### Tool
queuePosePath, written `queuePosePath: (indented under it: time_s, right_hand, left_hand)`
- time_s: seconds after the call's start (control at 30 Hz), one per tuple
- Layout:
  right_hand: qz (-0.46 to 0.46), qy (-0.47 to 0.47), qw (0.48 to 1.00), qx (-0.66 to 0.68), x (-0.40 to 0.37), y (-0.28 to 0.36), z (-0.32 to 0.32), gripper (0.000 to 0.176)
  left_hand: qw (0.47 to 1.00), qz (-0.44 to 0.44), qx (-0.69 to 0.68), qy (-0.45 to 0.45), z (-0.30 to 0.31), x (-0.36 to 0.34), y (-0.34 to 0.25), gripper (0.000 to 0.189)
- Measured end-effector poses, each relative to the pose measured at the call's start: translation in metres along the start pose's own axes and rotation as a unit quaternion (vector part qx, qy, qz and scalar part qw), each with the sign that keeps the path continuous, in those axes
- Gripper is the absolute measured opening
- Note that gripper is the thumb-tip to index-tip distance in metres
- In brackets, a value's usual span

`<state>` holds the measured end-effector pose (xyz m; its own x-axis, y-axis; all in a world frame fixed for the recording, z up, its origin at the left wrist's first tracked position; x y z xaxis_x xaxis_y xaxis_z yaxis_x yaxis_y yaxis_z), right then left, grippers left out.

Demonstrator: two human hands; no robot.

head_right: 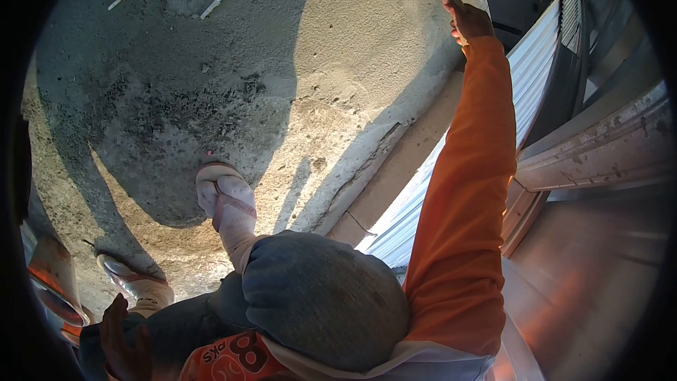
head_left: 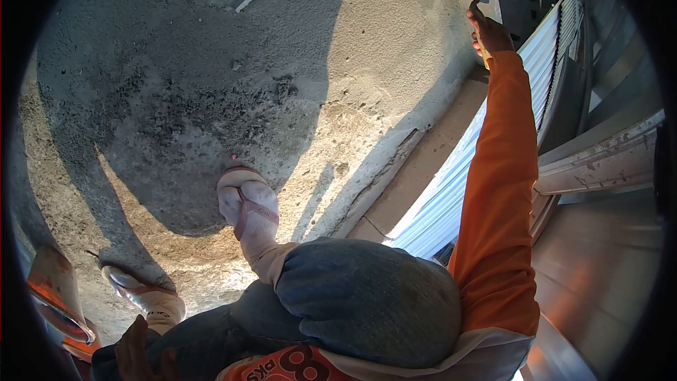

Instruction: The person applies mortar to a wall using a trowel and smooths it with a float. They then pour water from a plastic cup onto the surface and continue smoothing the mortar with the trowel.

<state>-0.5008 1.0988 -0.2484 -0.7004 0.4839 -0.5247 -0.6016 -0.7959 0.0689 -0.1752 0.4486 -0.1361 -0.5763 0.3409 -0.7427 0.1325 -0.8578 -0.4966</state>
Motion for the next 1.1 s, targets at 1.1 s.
queuePosePath:
  time_s: [1.1]
  right_hand:
    - [0.057,-0.059,0.996,-0.029,0.004,0.029,-0.024,0.059]
  left_hand:
    - [1.0,0.013,-0.01,0.015,0.003,0.005,0.0,0.04]
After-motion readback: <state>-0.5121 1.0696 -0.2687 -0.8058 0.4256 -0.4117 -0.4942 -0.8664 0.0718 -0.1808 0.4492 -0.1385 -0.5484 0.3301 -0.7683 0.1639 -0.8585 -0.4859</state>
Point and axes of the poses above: each hand's wrist, its own x-axis towards the middle knuckle, its own z-axis out of the back of the hand, y = z × x, the point moved 7 cm from there along x, towards the middle knuckle, and after that the axes turned 7 degrees about y, right-handed, at the moved point
